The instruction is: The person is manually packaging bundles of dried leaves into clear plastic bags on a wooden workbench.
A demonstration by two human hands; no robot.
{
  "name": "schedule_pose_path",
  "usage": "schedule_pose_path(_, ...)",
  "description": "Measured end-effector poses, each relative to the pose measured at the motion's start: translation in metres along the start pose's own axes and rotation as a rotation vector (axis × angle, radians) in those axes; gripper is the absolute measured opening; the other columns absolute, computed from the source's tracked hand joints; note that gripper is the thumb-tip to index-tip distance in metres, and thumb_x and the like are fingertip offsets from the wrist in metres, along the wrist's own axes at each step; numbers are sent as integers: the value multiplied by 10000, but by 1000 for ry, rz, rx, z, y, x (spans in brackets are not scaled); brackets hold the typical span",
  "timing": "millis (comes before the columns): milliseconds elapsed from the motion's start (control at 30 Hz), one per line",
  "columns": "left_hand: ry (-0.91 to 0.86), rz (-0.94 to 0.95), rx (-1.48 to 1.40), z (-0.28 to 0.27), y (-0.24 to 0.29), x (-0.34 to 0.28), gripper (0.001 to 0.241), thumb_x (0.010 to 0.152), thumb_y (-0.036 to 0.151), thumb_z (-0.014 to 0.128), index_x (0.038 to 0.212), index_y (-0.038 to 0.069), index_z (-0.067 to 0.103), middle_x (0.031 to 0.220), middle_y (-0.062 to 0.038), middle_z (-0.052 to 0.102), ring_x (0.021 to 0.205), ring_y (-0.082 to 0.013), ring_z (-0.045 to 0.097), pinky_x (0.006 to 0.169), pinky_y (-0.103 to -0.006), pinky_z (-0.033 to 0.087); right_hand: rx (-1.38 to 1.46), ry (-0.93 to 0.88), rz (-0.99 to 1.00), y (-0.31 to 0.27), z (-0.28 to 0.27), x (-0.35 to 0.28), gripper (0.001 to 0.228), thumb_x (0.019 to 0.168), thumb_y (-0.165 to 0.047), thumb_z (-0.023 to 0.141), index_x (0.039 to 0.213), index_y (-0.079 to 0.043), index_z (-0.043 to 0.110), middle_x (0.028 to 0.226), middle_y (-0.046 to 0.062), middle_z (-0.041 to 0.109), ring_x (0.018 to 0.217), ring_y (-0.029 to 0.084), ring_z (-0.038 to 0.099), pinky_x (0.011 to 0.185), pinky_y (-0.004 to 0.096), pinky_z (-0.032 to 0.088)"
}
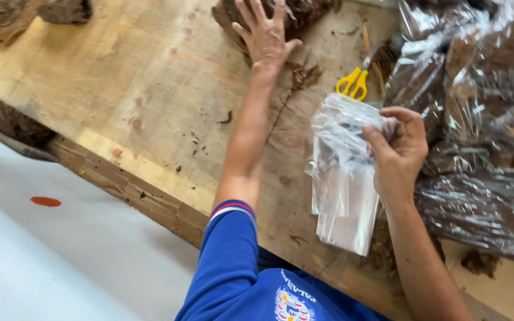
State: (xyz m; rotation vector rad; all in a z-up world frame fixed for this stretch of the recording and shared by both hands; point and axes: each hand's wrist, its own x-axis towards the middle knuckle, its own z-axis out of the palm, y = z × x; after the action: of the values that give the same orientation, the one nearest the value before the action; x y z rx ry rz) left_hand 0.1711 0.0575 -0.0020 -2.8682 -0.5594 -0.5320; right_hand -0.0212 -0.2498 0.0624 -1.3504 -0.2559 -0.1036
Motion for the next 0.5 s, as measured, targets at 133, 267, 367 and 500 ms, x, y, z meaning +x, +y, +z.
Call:
schedule_pose_path(133,55,-47,123,49,1,24,1239,672,902,918,1618,492,231,1647,-324,-22,1505,-636,246,970,-710,573,51,26,95,-1,-1,-1,281,1007,78,722,1170,-111,593,825,-15,565,647,54,533,579,162,497)
schedule_pose_path(267,142,-50,136,81,-7,29,688,1049,104,513,1581,501,334,1650,-346,60,1471,-682,336,942,-683,614,-33,53,81,-1,0,-1,303,1023,75,735,1194,-118,577,815,-41,505,733,38,503,702,166,493)
schedule_pose_path(367,27,38,-49,73,-27,33,919,1014,-220,333,1646,419,143,1669,-357,37,1469,-667,331,769,-400,736,-58,49,121,0,-3,1,281,1072,51,703,1234,-128,560,923,-27,526,834,70,529,762,201,544)
schedule_pose_path(500,115,2,-606,53,-63,29,614,1023,552,566,1544,288,378,1613,-412,217,1446,-588,353,1048,-546,578,23,37,33,2,-7,1,226,1080,62,713,1198,-93,598,1050,16,631,752,66,563,613,186,529)
